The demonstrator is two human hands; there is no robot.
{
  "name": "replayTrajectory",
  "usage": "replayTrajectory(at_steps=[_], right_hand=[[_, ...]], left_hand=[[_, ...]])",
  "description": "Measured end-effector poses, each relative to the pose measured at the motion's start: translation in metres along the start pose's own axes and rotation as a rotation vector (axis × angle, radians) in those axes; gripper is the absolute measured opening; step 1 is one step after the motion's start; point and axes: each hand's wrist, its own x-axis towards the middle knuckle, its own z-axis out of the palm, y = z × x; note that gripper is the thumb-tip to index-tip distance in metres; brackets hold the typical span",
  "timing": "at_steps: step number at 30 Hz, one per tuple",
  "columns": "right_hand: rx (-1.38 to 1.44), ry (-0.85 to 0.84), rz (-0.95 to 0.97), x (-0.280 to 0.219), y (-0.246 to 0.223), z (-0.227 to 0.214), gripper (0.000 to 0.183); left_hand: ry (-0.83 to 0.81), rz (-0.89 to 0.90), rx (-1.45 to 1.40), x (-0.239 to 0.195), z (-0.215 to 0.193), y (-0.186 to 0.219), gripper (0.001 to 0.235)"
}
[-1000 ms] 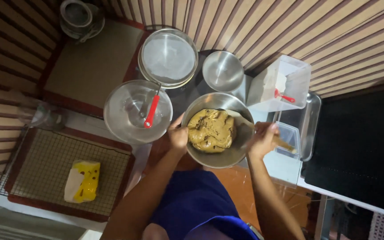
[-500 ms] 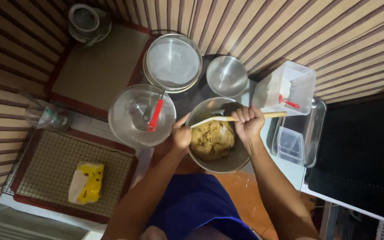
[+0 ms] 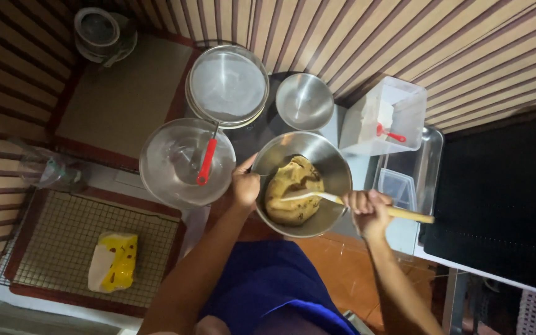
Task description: Folding chocolate chips into cookie dough using a spatula in a metal mixing bowl.
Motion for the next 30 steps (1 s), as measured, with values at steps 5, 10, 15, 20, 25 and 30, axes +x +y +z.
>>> replayTrajectory(at_steps=[5, 10, 15, 20, 25, 30], right_hand=[[-0.109, -0.037, -0.020, 0.023, -0.009, 0.063, 0.055], [-0.214, -0.116, -0.029, 0.017, -0.055, 0.088, 0.057], [-0.084, -0.038, -0.099, -0.023, -0.025, 0.087, 0.053], [-0.257, 0.164, -0.021, 0.000, -0.010, 0.114, 0.053], [-0.208, 0.308, -0.018, 0.036, -0.010, 0.069, 0.040], [-0.974, -0.121, -0.261, 0.100, -0.051, 0.072, 0.049]], left_hand=[[0.031, -0.011, -0.016, -0.007, 0.006, 0.019, 0.075], [0.097, 0.002, 0.063, -0.004, 0.004, -0.008, 0.069], [0.216, -0.010, 0.003, -0.024, 0.020, 0.021, 0.058], [0.208, -0.013, -0.021, -0.027, 0.017, 0.013, 0.059], [0.191, -0.038, -0.125, -0.034, 0.018, 0.029, 0.055], [0.225, -0.019, -0.193, -0.032, 0.013, 0.000, 0.061]])
